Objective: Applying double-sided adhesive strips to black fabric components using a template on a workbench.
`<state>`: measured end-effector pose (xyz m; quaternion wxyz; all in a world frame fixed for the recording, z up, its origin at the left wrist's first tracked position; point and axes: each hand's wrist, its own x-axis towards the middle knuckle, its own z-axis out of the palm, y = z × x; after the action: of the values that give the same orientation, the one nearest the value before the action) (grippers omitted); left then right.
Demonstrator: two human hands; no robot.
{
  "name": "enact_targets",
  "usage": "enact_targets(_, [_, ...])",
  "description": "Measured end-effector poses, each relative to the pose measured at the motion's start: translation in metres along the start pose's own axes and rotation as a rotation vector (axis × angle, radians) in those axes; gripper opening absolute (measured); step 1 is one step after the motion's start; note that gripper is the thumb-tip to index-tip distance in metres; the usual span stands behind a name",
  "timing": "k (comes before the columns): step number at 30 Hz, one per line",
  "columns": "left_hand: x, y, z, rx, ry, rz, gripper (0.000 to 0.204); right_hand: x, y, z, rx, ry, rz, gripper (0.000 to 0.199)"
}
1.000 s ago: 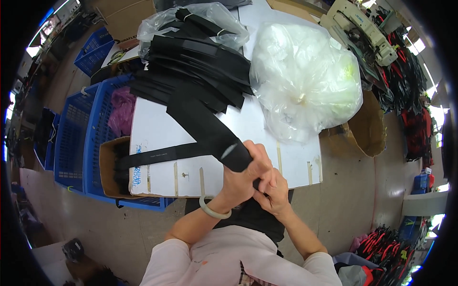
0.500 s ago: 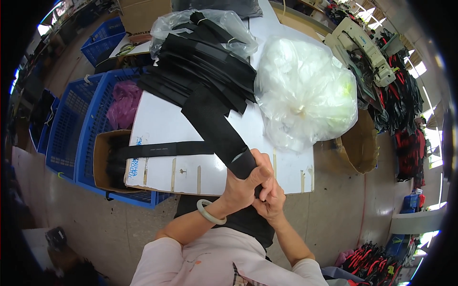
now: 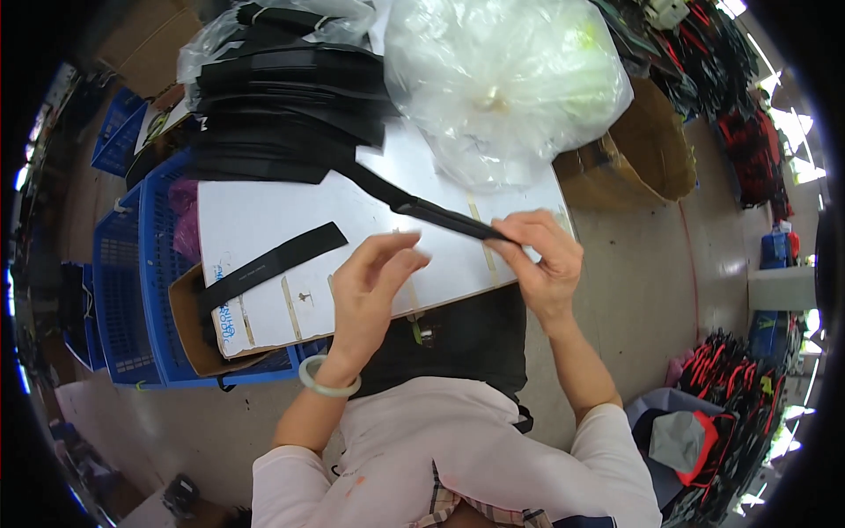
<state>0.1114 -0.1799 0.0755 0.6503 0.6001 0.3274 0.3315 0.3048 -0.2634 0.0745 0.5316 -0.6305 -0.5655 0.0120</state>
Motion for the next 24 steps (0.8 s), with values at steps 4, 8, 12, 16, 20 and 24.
enact_targets(4, [-0.032, -0.033, 0.012, 0.598, -0.157, 0.564, 0.033, -0.028, 0.052, -0.001, -0.267, -0.136, -0.299, 0.025])
enact_targets(8, [-0.025, -0.068, 0.029, 1.061, -0.389, 0.399, 0.078, -0.068, 0.063, 0.001, -0.351, -0.280, -0.281, 0.028])
enact_targets(12, [-0.029, -0.074, 0.026, 1.143, -0.376, 0.425, 0.077, -0.080, 0.073, -0.023, -0.467, -0.368, -0.202, 0.037])
enact_targets(16, [-0.025, -0.074, 0.038, 1.187, -0.298, 0.445, 0.071, -0.085, 0.079, -0.031, -0.459, -0.384, -0.191, 0.040])
enact_targets(20, [-0.027, -0.078, 0.052, 1.203, -0.266, 0.437, 0.071, -0.092, 0.086, -0.035, -0.426, -0.335, -0.191, 0.037])
enact_targets(24, [-0.030, -0.081, 0.058, 1.221, -0.238, 0.465, 0.070, -0.095, 0.085, -0.037, -0.451, -0.308, -0.182, 0.034])
